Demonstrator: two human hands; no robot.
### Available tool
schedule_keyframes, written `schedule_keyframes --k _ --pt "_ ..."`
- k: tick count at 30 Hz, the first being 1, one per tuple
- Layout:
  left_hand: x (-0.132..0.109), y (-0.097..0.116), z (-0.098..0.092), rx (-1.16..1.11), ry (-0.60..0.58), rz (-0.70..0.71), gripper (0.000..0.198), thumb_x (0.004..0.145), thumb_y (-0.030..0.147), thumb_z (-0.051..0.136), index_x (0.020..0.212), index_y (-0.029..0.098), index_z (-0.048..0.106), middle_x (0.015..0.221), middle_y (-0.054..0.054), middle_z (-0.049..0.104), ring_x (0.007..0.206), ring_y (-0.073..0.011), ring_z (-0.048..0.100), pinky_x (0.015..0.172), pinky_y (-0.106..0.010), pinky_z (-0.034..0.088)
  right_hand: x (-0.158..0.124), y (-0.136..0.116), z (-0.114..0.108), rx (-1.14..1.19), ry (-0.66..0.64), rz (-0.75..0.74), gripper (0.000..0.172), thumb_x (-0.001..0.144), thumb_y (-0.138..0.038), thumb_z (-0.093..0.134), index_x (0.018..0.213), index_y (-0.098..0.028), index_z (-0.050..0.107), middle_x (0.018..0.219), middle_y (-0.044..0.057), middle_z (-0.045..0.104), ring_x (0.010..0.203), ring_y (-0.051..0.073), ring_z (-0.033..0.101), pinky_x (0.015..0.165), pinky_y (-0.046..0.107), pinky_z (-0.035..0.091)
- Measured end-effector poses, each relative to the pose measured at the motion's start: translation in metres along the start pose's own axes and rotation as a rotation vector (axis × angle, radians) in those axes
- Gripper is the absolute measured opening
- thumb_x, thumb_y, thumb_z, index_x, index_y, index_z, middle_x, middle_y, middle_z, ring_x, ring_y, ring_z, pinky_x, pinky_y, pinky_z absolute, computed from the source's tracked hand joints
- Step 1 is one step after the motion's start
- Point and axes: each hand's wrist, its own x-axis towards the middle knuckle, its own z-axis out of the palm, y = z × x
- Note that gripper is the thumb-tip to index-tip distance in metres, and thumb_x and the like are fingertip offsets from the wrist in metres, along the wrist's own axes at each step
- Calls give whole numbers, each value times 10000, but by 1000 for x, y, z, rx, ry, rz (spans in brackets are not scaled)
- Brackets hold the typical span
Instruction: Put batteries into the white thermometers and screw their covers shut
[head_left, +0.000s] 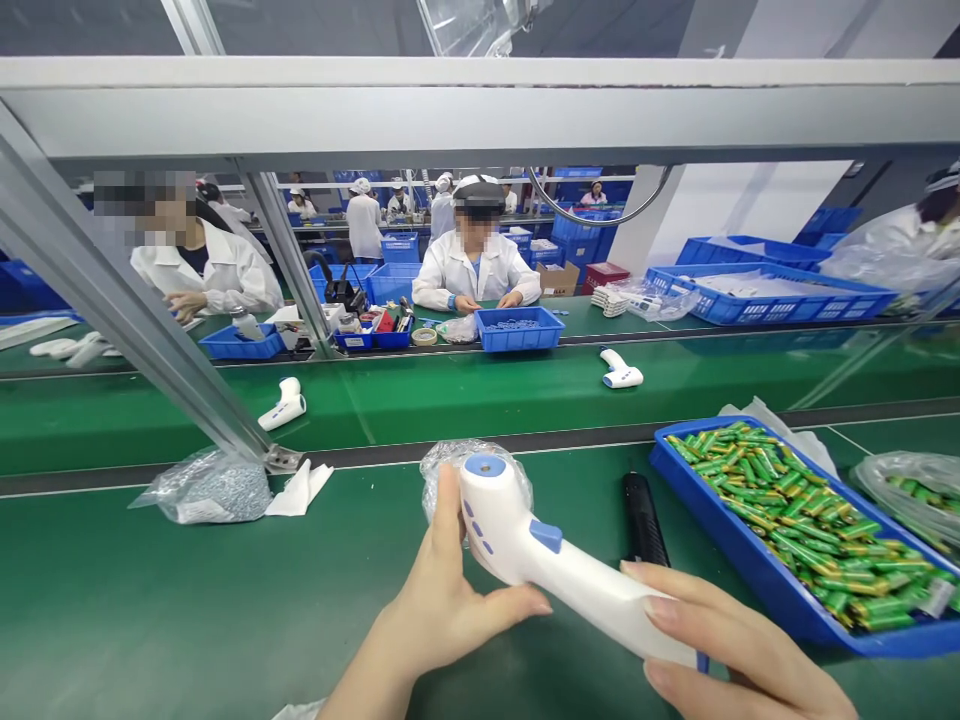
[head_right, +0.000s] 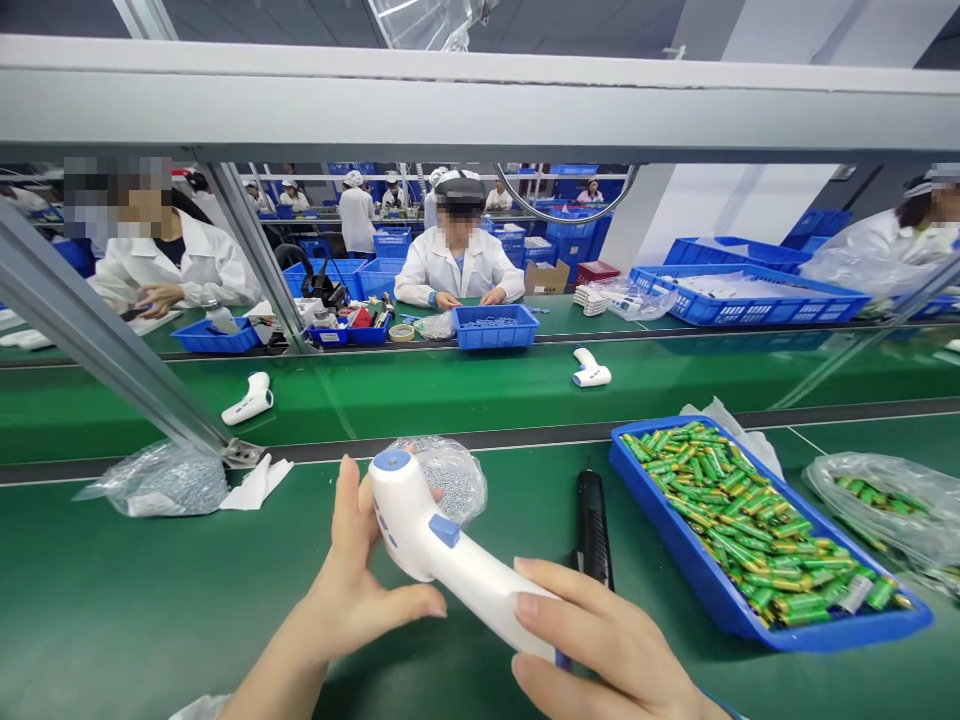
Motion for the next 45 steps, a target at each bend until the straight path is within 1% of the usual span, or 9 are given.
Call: schedule_keyframes --k 5,12,18,23,34,37,40,42,45 --pt "3 7 1 -5 78 19 1037 766 389 689 1434 322 -101 1423 -189 321 1137 -329 520 858 -473 499 10 4 5 -50 -11 -133 353 781 -104 594 1068 -310 611 1205 59 593 1021 245 622 804 284 562" --pt "13 7 4 157 127 422 895 808 164 653 1453 249 38 1226 -152 529 1132 -230 527 939 -391 439 36 -2 19 34 -13 170 354 823 -231 606 1170 -254 538 1027 64 676 859 200 678 668 193 570" --pt "11 11 0 -215 -162 -37 1045 633 660 649 1452 290 116 1449 -158 303 1275 -388 347 1034 -545 277 24 4 14 -274 212 -18 392 812 -28 509 1130 -247 574 1187 100 527 1016 207 592 758 262 547" --pt "10 20 -2 -524 -263 -476 859 733 538 663 1430 272 237 1299 -128 505 1061 -312 559 922 -446 434 23 2 14 -327 214 -112 341 767 -34 546 1030 -243 604 1110 93 528 965 223 597 758 331 556" --pt "9 25 -7 -240 -254 -277 471 734 352 728 1178 363 569 1163 18 631 1073 -222 556 917 -285 416 27 6 13 -186 180 -112 433 777 -16 545 1152 -233 527 1038 81 602 912 172 626 745 248 539" --pt "11 22 -7 -116 -297 -284 466 748 350 708 1189 346 560 1183 7 620 1096 -239 551 937 -306 425 19 21 12 -232 87 -76 397 828 -81 525 1199 -222 505 1040 90 603 923 178 615 735 256 516" --pt "7 5 -6 71 -291 -279 563 793 359 640 1317 326 435 1302 -35 534 1187 -278 489 979 -370 422 26 53 13 -251 -210 102 438 875 -207 522 1298 -243 415 1126 87 576 966 193 597 743 287 498" --pt "2 -13 -7 230 -228 -237 670 807 352 602 1402 314 297 1385 -60 443 1252 -312 417 993 -421 417 47 83 14 -263 -455 289 477 889 -321 524 1335 -268 364 1162 68 566 947 186 598 761 305 493" --pt "0 -43 -10 435 -67 -143 663 788 334 598 1383 392 313 1357 -21 474 1203 -322 470 942 -440 470 94 135 14 -370 -477 422 385 884 -389 535 1219 -207 482 1066 62 609 926 195 599 812 357 485"
